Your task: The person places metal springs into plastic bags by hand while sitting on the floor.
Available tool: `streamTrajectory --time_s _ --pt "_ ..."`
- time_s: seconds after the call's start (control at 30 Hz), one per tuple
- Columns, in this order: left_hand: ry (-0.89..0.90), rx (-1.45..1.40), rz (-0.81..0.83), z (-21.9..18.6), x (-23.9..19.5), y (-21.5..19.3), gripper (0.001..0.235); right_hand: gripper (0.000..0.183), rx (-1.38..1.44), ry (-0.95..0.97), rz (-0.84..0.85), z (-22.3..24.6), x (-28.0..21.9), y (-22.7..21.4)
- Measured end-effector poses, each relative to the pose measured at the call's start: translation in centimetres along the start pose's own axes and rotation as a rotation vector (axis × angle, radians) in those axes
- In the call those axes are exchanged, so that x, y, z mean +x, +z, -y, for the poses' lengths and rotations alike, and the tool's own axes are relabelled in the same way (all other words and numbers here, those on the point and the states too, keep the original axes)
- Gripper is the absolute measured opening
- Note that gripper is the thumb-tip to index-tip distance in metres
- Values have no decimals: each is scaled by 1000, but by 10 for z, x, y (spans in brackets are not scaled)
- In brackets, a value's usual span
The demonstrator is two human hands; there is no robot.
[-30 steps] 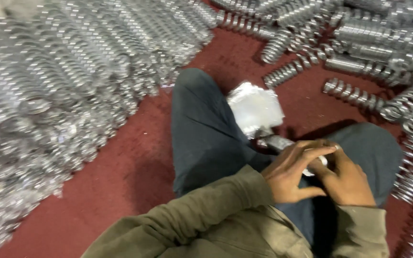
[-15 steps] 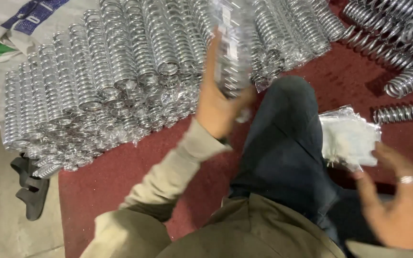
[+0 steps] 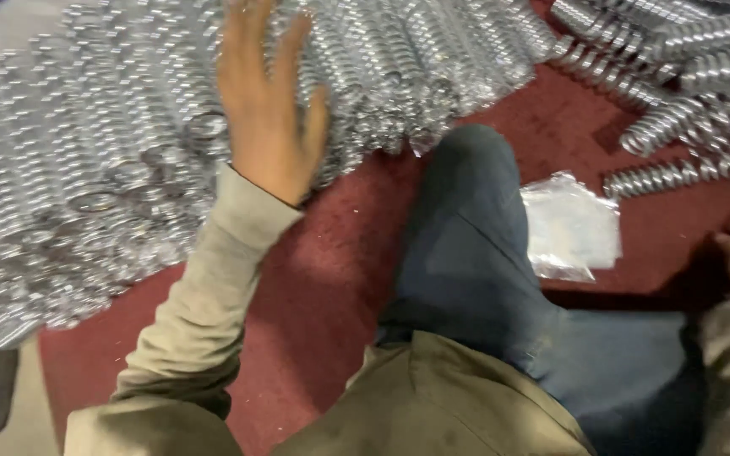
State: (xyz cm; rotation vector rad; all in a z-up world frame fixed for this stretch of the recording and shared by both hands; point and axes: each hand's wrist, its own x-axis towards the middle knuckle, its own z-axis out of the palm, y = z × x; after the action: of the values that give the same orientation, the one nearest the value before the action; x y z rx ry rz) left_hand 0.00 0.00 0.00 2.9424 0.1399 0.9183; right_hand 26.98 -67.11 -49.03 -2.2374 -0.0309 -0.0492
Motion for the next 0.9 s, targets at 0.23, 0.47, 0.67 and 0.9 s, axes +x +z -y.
streamTrajectory --time_s 0.23,0.47,0.67,0.9 --pt "182 -375 779 -160 -34 280 32 46 -3 -92 -136 324 -122 -47" --pt "48 109 943 -212 -34 490 31 13 754 153 -342 320 -143 -19" --pt "-170 -164 751 -201 -19 391 16 27 560 -4 -303 333 -156 -13" --pt "271 -942 -122 -229 1 248 11 56 190 -639 -319 424 -159 -68"
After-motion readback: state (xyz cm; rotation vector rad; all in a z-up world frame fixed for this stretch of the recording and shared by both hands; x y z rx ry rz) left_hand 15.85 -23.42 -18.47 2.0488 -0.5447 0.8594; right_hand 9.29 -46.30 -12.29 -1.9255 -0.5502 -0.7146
